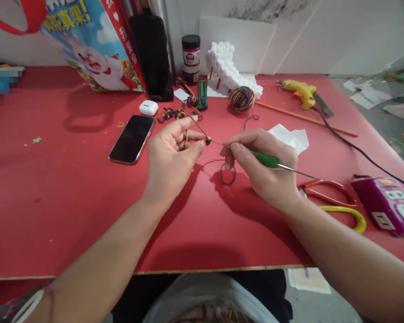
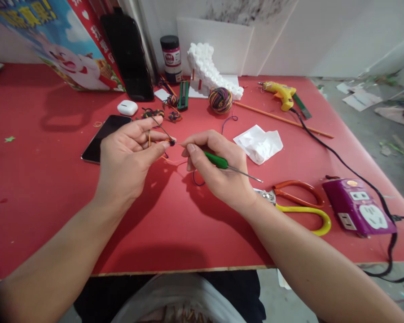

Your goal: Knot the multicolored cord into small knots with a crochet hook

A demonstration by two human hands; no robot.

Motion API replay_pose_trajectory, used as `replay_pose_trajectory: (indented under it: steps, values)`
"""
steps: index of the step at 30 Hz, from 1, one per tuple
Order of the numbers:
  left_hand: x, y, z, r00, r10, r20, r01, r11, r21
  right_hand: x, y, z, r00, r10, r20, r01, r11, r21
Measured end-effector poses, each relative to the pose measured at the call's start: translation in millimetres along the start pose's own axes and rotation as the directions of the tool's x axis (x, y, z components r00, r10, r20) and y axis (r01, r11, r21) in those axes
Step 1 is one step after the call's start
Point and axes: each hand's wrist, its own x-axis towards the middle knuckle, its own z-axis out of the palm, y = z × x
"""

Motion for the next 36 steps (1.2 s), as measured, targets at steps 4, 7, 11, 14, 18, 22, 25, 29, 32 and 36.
replay_pose_trajectory:
  steps: [4, 7, 11, 14, 18, 22, 25, 29, 32, 36]
  values:
    - [0.3, -0.7, -0.6, 1.000, 0.006, 0.005, -0.006, 1.000, -0.006, -0.1, -0.3, -0.5, 1.000, 0.011, 0.018, -0.011, 1.000, 0.012]
    - [0.5, -1.4, -0.4, 1.000, 0.009, 0.001, -0.009, 1.000, -0.012, -0.4, -0.6, -0.8, 0.999, 0.025, 0.021, -0.026, 1.000, 0.009]
    - [0.2, -1.5, -0.3, 1.000, 0.010, 0.001, -0.010, 1.000, -0.011, -0.4, -0.2, -0.8, 0.999, 0.028, 0.031, -0.028, 1.000, 0.012]
    - [0.2, -1.6, -0.4, 1.000, 0.008, 0.007, -0.008, 1.000, -0.014, -1.0, 0.9, -0.1, 0.999, 0.007, 0.032, -0.008, 1.000, 0.001]
    - [0.9, -2.8, -0.7, 1.000, 0.006, 0.012, -0.006, 1.000, -0.015, -2.8, 1.7, 1.7, 1.000, -0.004, 0.026, 0.005, 0.999, -0.054]
    - [1.5, -3.5, -0.7, 1.000, 0.002, 0.018, -0.002, 1.000, -0.007, -2.7, 0.7, 2.7, 1.000, -0.012, 0.018, 0.014, 0.997, -0.075]
    - [1.5, -3.0, -0.6, 1.000, -0.015, 0.017, 0.015, 1.000, -0.010, -1.6, -0.1, 2.5, 1.000, -0.013, 0.022, 0.014, 0.998, -0.059]
    - [1.2, -2.8, -0.5, 1.000, -0.010, 0.014, 0.010, 1.000, -0.020, -2.0, 0.5, 2.2, 1.000, -0.004, 0.025, 0.005, 0.999, -0.035]
    - [0.9, -2.9, -0.3, 1.000, 0.020, 0.004, -0.020, 1.000, 0.003, -2.8, 1.6, 2.0, 1.000, 0.004, 0.030, -0.003, 1.000, -0.016]
    - [-0.7, -1.7, -0.1, 0.996, 0.085, 0.013, -0.086, 0.994, 0.073, -1.3, 2.0, 0.4, 0.999, 0.029, 0.037, -0.028, 0.999, -0.029]
